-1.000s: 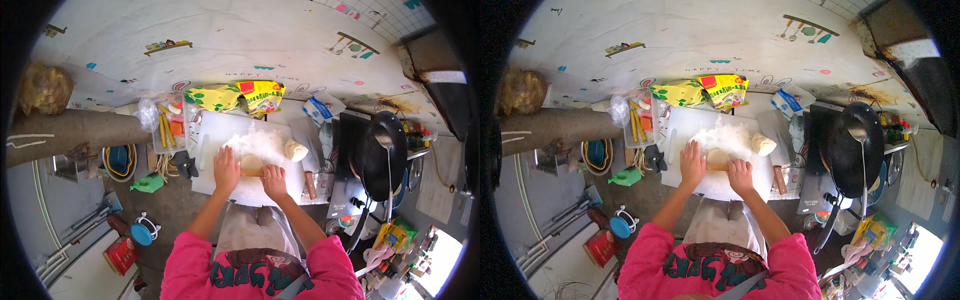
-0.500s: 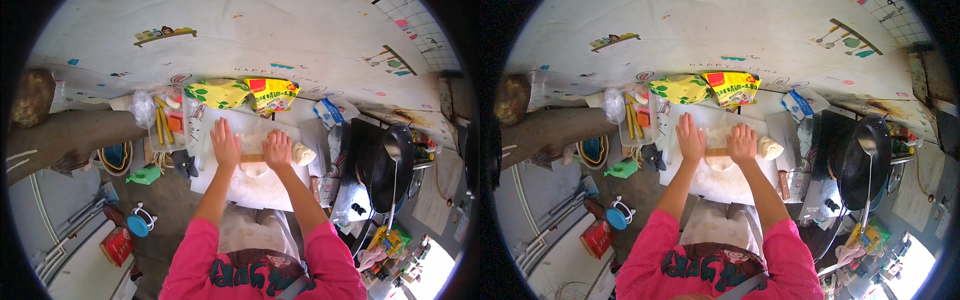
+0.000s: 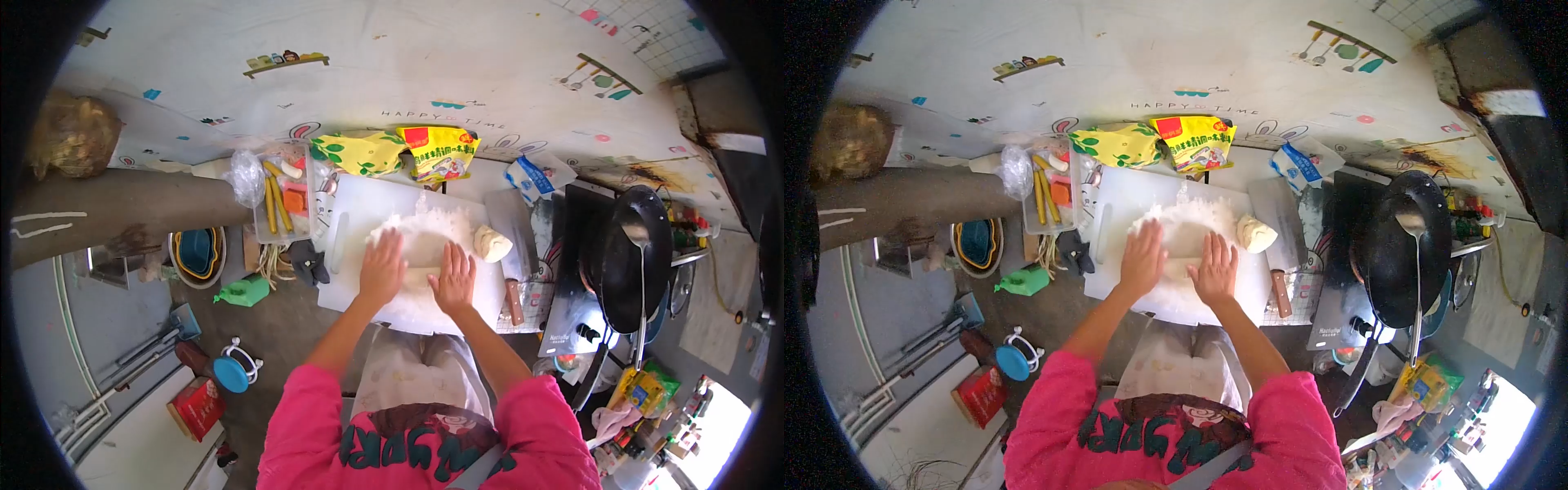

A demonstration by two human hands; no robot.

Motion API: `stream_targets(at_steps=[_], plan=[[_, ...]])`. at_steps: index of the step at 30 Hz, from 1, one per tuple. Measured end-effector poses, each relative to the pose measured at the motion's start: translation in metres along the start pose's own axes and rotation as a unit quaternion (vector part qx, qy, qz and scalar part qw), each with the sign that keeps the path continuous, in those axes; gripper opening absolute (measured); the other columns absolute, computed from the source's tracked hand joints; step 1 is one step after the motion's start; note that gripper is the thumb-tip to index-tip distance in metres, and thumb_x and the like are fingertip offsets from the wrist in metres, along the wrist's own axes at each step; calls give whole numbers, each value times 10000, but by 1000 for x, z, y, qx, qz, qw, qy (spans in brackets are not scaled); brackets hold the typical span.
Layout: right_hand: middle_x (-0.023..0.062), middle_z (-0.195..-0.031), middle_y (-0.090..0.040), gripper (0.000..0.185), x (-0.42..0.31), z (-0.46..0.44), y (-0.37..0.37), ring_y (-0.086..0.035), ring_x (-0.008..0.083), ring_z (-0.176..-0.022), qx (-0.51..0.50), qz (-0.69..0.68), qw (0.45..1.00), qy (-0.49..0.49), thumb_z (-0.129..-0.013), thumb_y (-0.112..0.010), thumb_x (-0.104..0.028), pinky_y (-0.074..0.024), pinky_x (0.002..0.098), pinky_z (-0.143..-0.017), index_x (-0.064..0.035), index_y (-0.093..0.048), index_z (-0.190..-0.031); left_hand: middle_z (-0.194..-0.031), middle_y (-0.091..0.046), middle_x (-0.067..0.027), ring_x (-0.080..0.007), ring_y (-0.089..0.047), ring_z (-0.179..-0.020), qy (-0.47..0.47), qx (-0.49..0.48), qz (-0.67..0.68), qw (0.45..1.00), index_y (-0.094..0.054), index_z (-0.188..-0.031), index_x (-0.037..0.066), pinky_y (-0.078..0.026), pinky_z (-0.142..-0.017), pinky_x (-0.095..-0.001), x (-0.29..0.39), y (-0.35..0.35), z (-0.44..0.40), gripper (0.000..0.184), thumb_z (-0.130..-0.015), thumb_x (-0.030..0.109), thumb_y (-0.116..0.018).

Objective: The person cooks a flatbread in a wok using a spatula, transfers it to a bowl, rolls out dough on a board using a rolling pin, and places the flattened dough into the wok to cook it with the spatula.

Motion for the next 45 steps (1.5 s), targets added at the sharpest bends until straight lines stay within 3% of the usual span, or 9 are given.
stream_targets(at_steps=[5,14,17,21,22,27,38,43,45], plan=[[175,-1391,-359,616,10,22,-11,-313,328,-1306,18,-92,995,-26,-838,-585,-283,-225,481,-1071,15,-364,-1330,-1371,-435,-169,-307,-420,-1268,-299,-207,60,929,-393,-1350,25,-340,-1039,-444,53,15,20,572,-846,214,-585],[153,-1083,-525,376,17,27,11,-492,342,-1049,-14,-155,985,68,-819,-596,-175,-362,462,-927,-24,-465,-1138,-1075,-609,-174,-330,-588,-967,-281,-48,92,954,-576,-1099,24,-477,-831,-393,25,3,17,256,-859,112,-565],[126,-1011,-542,305,26,27,-14,-514,320,-1002,-10,-129,991,39,-817,-594,-132,-378,445,-891,-40,-495,-1090,-911,-633,-171,-297,-617,-811,-101,-153,169,968,-595,-1017,12,-488,-715,-375,-1,-18,3,179,-867,105,-567],[87,-973,-542,210,17,42,16,-525,277,-972,56,-134,986,77,-812,-555,-78,-384,427,-869,-60,-538,-1020,-765,-630,-153,-229,-592,-635,39,10,301,953,-595,-934,-2,-461,-571,-327,-13,14,-33,104,-880,74,-549],[78,-961,-538,175,16,47,24,-526,259,-963,82,-140,983,84,-821,-526,-75,-384,423,-869,-68,-546,-994,-866,-647,-160,-238,-622,-700,150,-50,292,943,-594,-951,-3,-491,-599,-325,-19,16,-44,120,-887,90,-554],[77,-1023,-563,248,19,76,15,-536,258,-994,57,-149,981,110,-798,-529,-65,-376,422,-905,-70,-556,-1045,-1209,-562,-154,-313,-565,-1073,-102,129,112,980,-593,-1033,5,-467,-908,-416,32,42,-91,201,-840,38,-547],[80,-1060,-551,273,15,90,-3,-525,258,-1042,-28,-146,981,127,-806,-528,-110,-368,417,-939,-74,-543,-1076,-1317,-483,-142,-294,-434,-1254,-332,-117,66,934,-506,-1225,-9,-388,-1022,-386,67,-28,12,360,-903,129,-427],[79,-1051,-556,270,15,89,9,-527,258,-1041,-45,-138,977,156,-798,-516,-105,-362,409,-938,-73,-553,-1063,-1268,-523,-139,-320,-483,-1188,-101,-119,212,965,-522,-1215,23,-425,-954,-398,57,-8,36,444,-784,104,-598],[79,-1041,-559,255,18,87,9,-529,257,-1034,-45,-148,978,141,-803,-517,-104,-359,404,-936,-77,-560,-1053,-1269,-532,-126,-314,-490,-1185,-149,-48,105,982,-543,-1195,35,-431,-942,-398,54,3,26,418,-787,108,-598]])
Point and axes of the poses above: each hand's wrist, its own z-axis away from the middle knuckle, its own y-axis out of the back of the hand, x = y × z, the point moved 6 cm from there along -z, towards the middle knuckle
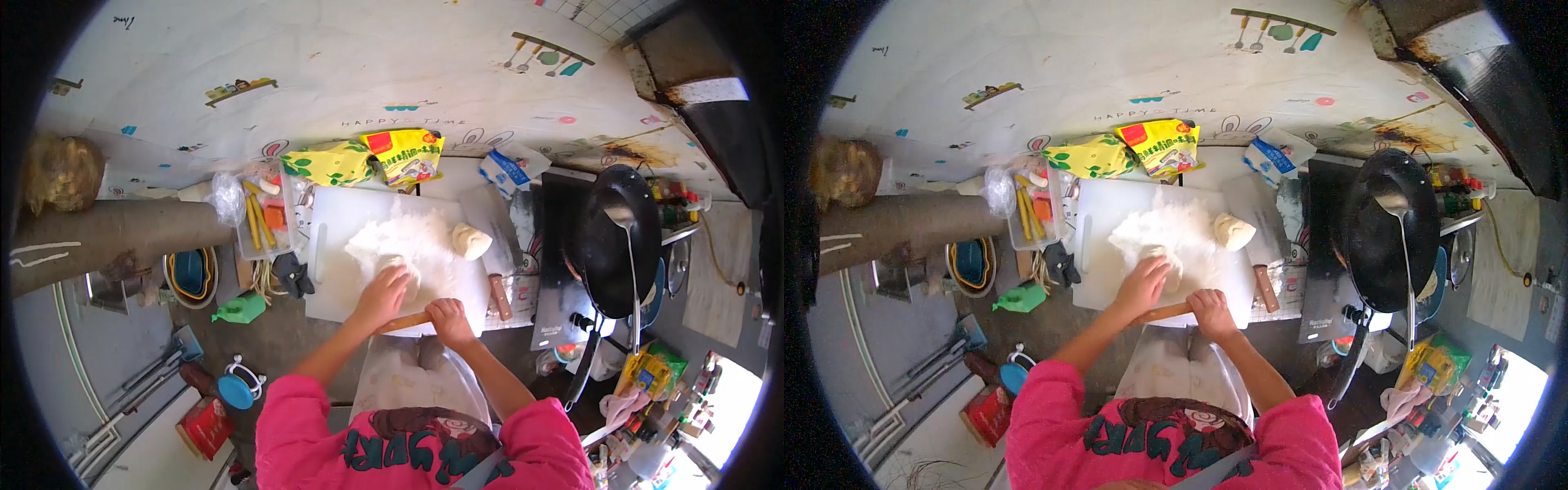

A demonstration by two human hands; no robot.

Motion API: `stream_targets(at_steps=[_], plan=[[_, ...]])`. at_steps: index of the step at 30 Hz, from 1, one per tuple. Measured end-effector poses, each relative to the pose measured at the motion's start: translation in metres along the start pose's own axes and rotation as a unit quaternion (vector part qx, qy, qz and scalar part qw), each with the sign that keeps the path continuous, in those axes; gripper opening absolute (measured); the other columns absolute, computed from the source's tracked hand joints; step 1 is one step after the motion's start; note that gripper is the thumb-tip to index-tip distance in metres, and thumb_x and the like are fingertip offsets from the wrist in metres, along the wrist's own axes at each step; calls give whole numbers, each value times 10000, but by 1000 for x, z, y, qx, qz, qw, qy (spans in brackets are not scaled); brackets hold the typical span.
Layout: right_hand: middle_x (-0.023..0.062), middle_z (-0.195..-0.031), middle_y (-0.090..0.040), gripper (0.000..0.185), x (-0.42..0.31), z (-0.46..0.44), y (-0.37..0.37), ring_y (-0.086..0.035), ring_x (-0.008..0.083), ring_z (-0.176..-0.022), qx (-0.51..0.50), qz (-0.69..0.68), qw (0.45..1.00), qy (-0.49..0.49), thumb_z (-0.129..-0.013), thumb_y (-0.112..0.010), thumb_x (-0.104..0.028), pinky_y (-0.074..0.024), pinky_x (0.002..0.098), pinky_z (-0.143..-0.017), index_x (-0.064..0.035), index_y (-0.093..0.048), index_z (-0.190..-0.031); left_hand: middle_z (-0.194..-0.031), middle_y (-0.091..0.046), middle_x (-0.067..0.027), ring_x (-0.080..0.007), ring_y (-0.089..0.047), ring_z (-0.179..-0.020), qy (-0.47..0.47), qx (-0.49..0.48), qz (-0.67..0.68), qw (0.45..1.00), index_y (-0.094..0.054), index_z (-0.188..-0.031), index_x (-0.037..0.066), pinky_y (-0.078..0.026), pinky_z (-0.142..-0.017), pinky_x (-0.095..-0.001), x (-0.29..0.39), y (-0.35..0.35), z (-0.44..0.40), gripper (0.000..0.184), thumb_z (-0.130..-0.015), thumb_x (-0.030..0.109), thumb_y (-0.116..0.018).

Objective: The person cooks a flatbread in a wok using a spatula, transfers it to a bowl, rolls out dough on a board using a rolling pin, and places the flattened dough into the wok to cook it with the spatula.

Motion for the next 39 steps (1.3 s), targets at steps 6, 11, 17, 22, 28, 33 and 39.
stream_targets(at_steps=[6,11,17,22,28,33,39], plan=[[78,-1024,-566,231,1,-10,9,-542,249,-1003,24,29,999,-5,-809,-539,-91,-379,398,-903,-80,-564,-1039,-1307,-513,-123,-316,-485,-1197,2,-11,-95,995,-598,-1138,51,-444,-907,-379,-21,2,-8,342,-804,124,-586],[73,-998,-561,228,0,-18,7,-542,242,-958,37,49,997,-47,-813,-559,-123,-387,389,-879,-79,-555,-1037,-1373,-435,-180,-351,-417,-1264,237,16,-80,968,-513,-1255,31,-391,-972,-450,-34,26,20,459,-823,167,-580],[85,-1004,-549,349,2,-44,-1,-512,259,-982,40,113,990,-78,-792,-634,-297,-381,411,-854,-65,-524,-1028,-1473,-295,-174,-353,-286,-1359,245,86,-140,955,-331,-1388,-17,-243,-1074,-536,-48,5,38,646,-821,189,-563],[98,-1086,-530,411,24,-87,-1,-488,272,-1043,43,128,986,-100,-792,-633,-322,-373,416,-896,-55,-508,-1079,-1497,-254,-168,-332,-241,-1385,266,127,-166,941,-293,-1414,-20,-188,-1100,-529,-69,15,2,671,-827,198,-536],[111,-1247,-474,520,23,-113,14,-422,274,-1187,92,160,980,-73,-821,-592,-337,-318,433,-999,-36,-453,-1222,-1501,-235,-175,-324,-205,-1398,283,123,-175,935,-254,-1422,-35,-164,-1108,-523,-81,18,-11,689,-848,231,-528],[134,-1483,-273,771,10,-63,-9,-212,274,-1393,-13,184,977,-108,-854,-541,-442,-163,440,-1136,-1,-266,-1423,-1484,-268,-183,-328,-235,-1385,245,42,-155,956,-261,-1416,-41,-187,-1099,-531,-48,-3,46,712,-845,268,-553],[133,-1335,-412,507,5,-22,-29,-364,273,-1270,20,145,986,-75,-852,-546,-271,-250,444,-1072,-28,-437,-1284,-1395,-392,-220,-353,-369,-1301,139,43,-67,987,-409,-1341,-6,-305,-1039,-513,-16,1,48,581,-825,194,-584]])
Point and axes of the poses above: each hand's wrist, its own z-axis away from the middle knuckle, its own y-axis out of the back of the hand, x = y × z, the point moved 6 cm from there along -z, towards the middle knuckle
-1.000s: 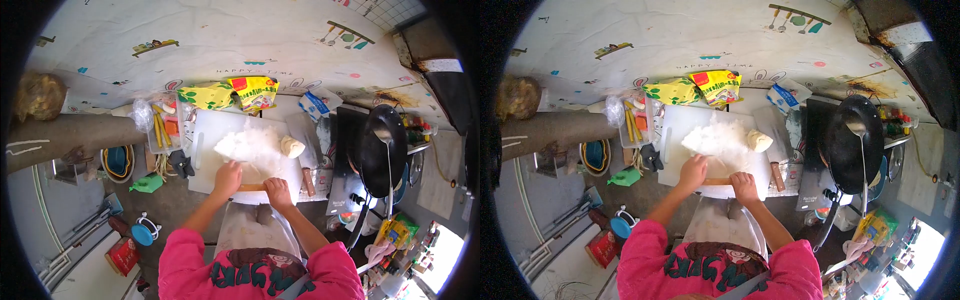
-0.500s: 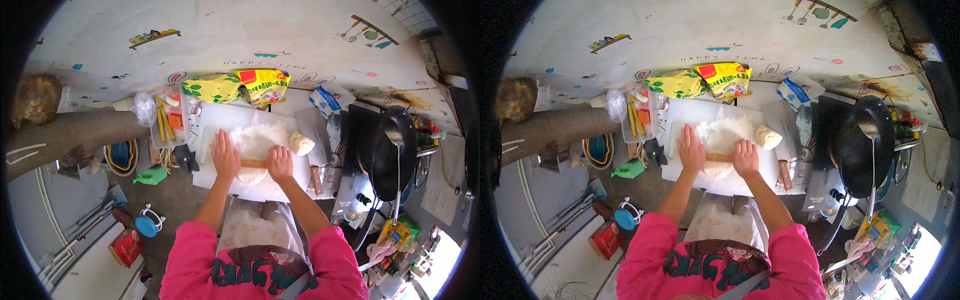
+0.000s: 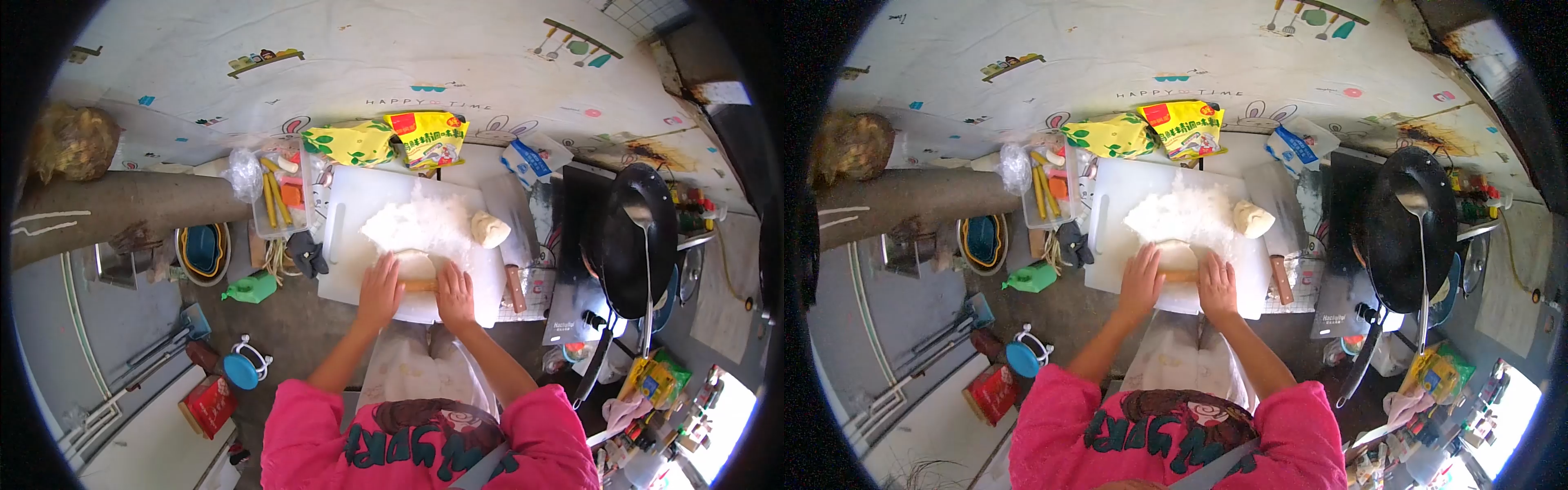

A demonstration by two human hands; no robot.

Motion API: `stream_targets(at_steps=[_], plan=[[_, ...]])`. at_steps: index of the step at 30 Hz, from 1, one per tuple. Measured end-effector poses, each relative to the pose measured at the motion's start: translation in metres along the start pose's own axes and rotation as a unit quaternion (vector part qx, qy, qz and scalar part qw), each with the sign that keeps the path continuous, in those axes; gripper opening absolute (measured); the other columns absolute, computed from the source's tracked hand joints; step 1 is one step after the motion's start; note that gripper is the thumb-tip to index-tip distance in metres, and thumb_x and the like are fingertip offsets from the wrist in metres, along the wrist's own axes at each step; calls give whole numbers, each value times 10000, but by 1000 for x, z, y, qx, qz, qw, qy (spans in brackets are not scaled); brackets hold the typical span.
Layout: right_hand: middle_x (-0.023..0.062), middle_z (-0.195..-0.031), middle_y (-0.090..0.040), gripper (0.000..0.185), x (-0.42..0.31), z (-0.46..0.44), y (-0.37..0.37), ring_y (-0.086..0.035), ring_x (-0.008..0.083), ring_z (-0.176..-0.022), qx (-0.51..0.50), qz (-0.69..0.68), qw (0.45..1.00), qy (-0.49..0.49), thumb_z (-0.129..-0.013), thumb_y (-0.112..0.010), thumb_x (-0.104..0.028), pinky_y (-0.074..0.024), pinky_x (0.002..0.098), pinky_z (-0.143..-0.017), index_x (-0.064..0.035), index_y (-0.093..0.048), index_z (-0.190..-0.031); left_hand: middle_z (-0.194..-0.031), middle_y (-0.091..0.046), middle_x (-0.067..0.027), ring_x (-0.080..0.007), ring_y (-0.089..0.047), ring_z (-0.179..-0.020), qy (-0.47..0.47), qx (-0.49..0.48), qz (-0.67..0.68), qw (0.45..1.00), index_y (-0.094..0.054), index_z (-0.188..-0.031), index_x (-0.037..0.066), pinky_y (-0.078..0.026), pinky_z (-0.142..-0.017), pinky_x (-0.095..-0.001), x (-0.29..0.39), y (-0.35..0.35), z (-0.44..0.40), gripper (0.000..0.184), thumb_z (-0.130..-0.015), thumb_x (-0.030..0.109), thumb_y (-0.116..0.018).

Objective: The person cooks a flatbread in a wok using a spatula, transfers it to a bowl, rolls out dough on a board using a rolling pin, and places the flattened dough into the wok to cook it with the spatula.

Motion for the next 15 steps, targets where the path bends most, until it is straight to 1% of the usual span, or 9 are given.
stream_targets(at_steps=[1,3,4,6,9,11,12,13,15], plan=[[123,-1272,-467,434,1,-3,1,-421,267,-1218,24,-14,1000,14,-844,-553,-226,-284,440,-1046,-40,-490,-1231,-1339,-438,-216,-354,-407,-1256,3,17,17,1000,-442,-1302,-2,-338,-1010,-486,-5,-2,-11,550,-803,166,-600],[89,-1129,-500,317,0,-5,4,-470,244,-1089,53,-29,998,28,-825,-560,-170,-326,426,-972,-66,-528,-1122,-1228,-531,-207,-357,-481,-1166,11,50,52,997,-507,-1223,5,-404,-953,-433,-12,-10,-35,492,-759,109,-633],[71,-1057,-517,262,-1,-4,7,-494,233,-1025,66,-37,997,34,-815,-563,-142,-347,419,-936,-79,-547,-1068,-1166,-553,-188,-349,-504,-1112,34,4,26,999,-528,-1184,16,-423,-916,-426,-8,-8,-44,457,-747,88,-638],[52,-1010,-517,257,-5,0,13,-496,218,-992,74,-25,996,34,-815,-569,-154,-352,414,-911,-90,-548,-1063,-1043,-596,-150,-335,-552,-1004,80,-85,-26,993,-569,-1107,37,-459,-840,-412,-2,-4,-58,392,-723,46,-649],[41,-998,-524,270,-8,11,12,-498,209,-989,75,-28,996,40,-810,-581,-167,-351,413,-901,-99,-548,-1069,-981,-588,-114,-323,-567,-895,42,-102,-17,994,-591,-984,44,-468,-787,-420,-10,-8,-64,264,-726,31,-646],[33,-1015,-550,265,-10,20,8,-515,217,-990,75,-45,995,47,-799,-635,-177,-350,416,-900,-102,-569,-1044,-931,-584,-127,-333,-561,-892,-4,-33,103,994,-583,-916,40,-467,-781,-424,-2,4,-77,212,-714,31,-648],[32,-1017,-550,264,-11,22,8,-515,218,-993,70,-58,995,48,-797,-638,-174,-349,417,-902,-104,-570,-1042,-907,-582,-134,-338,-558,-890,-28,1,163,986,-579,-881,38,-467,-778,-426,7,17,-84,187,-708,31,-649],[31,-1018,-550,262,-14,24,8,-516,218,-997,64,-71,994,49,-796,-640,-171,-348,419,-903,-107,-570,-1040,-946,-602,-135,-357,-566,-940,4,6,212,977,-573,-864,27,-469,-817,-412,19,30,-95,178,-706,21,-655],[32,-1022,-548,286,-18,26,8,-514,222,-1013,61,-83,993,49,-776,-652,-160,-346,423,-909,-113,-565,-1045,-993,-614,-135,-364,-569,-987,-74,71,159,982,-577,-869,25,-468,-845,-406,34,40,-115,178,-708,10,-651]])
Point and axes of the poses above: each hand's wrist, its own z-axis away from the middle knuckle, its own y-axis out of the back of the hand, x = y × z, the point moved 6 cm from there along -z, towards the middle knuckle
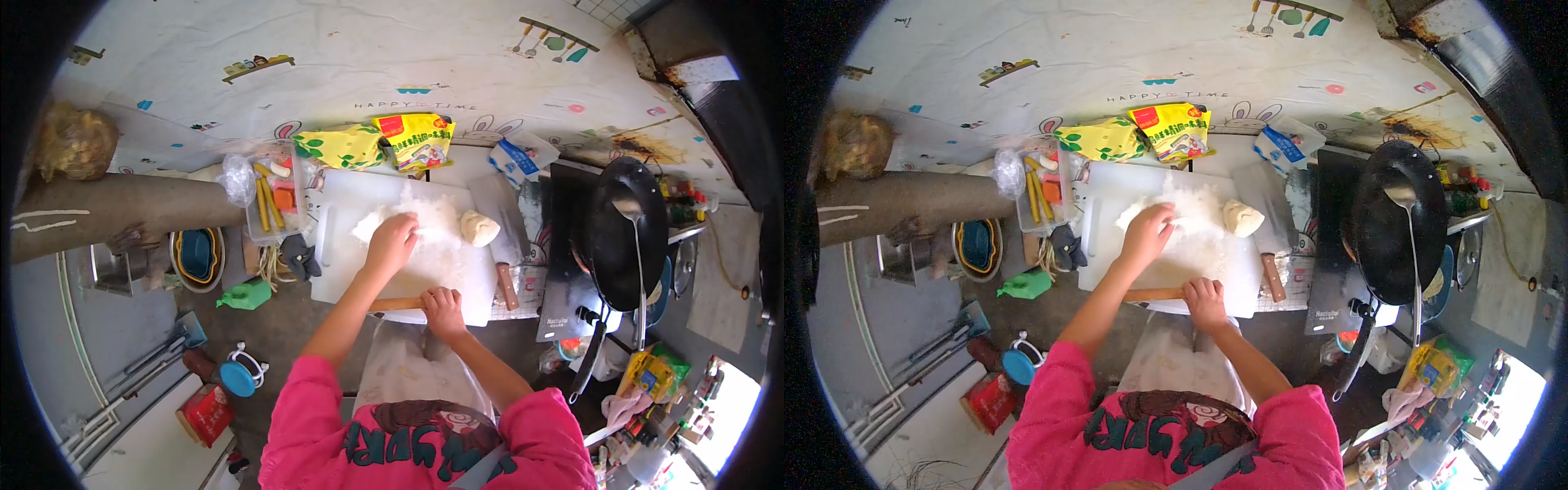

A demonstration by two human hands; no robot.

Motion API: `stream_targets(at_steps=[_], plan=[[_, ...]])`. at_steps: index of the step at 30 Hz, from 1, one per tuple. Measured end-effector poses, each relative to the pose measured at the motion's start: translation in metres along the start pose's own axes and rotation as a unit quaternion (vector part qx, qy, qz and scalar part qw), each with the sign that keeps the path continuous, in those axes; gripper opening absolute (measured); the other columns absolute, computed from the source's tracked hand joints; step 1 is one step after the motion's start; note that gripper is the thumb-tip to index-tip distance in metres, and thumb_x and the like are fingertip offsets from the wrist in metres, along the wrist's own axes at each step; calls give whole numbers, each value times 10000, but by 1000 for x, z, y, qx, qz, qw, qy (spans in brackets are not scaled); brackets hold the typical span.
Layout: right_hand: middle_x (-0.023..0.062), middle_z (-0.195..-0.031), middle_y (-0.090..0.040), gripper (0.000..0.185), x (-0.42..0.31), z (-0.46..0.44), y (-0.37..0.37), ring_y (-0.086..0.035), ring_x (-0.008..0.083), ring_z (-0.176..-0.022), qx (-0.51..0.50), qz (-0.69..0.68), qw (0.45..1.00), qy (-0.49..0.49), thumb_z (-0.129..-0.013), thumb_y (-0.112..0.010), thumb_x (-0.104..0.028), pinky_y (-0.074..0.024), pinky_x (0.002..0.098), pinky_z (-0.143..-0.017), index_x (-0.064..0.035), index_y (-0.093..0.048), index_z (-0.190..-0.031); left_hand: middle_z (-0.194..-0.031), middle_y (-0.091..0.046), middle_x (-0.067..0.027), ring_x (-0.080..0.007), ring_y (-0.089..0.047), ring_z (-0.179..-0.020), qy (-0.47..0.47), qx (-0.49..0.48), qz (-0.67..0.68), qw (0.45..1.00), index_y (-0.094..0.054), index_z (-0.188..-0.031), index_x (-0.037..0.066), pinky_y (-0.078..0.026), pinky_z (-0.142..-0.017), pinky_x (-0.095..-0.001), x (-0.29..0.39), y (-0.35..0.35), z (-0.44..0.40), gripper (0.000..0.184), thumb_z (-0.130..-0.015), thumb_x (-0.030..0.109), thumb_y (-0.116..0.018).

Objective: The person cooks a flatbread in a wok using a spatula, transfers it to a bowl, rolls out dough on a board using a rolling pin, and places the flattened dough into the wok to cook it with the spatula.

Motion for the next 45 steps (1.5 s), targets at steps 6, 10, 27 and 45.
stream_targets(at_steps=[6,10,27,45], plan=[[44,-1037,-538,288,0,-6,-1,-499,219,-1024,-36,27,999,5,-799,-609,-177,-340,415,-923,-103,-551,-1071,-1184,-587,-110,-306,-482,-1212,-145,-50,-147,977,-582,-945,64,-386,-967,-434,-13,-51,-9,154,-801,67,-526],[42,-1029,-537,265,1,-11,11,-505,221,-1020,-66,19,997,18,-803,-613,-179,-342,411,-928,-113,-560,-1054,-1150,-585,-88,-261,-495,-1195,-150,-168,-209,952,-592,-944,74,-408,-933,-421,-22,-52,43,163,-816,140,-514],[65,-1011,-559,386,13,-96,17,-513,235,-1010,-59,37,998,14,-755,-650,-294,-367,393,-900,-74,-553,-1057,-1485,-274,-167,-329,-220,-1393,214,-29,-249,944,-297,-1413,10,-188,-1093,-549,-58,-8,127,668,-843,233,-564],[128,-1478,-274,798,19,-81,-7,-227,267,-1383,-97,121,987,-48,-836,-562,-455,-150,461,-1129,0,-265,-1422,-1477,-273,-190,-346,-231,-1381,173,-72,-245,951,-236,-1439,5,-177,-1086,-565,-55,-13,113,699,-874,302,-520]])
Point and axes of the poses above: each hand's wrist, its own z-axis away from the middle knuckle, its own y-axis out of the back of the hand, x = y × z, the point moved 6 cm from there along -z, towards the middle knuckle
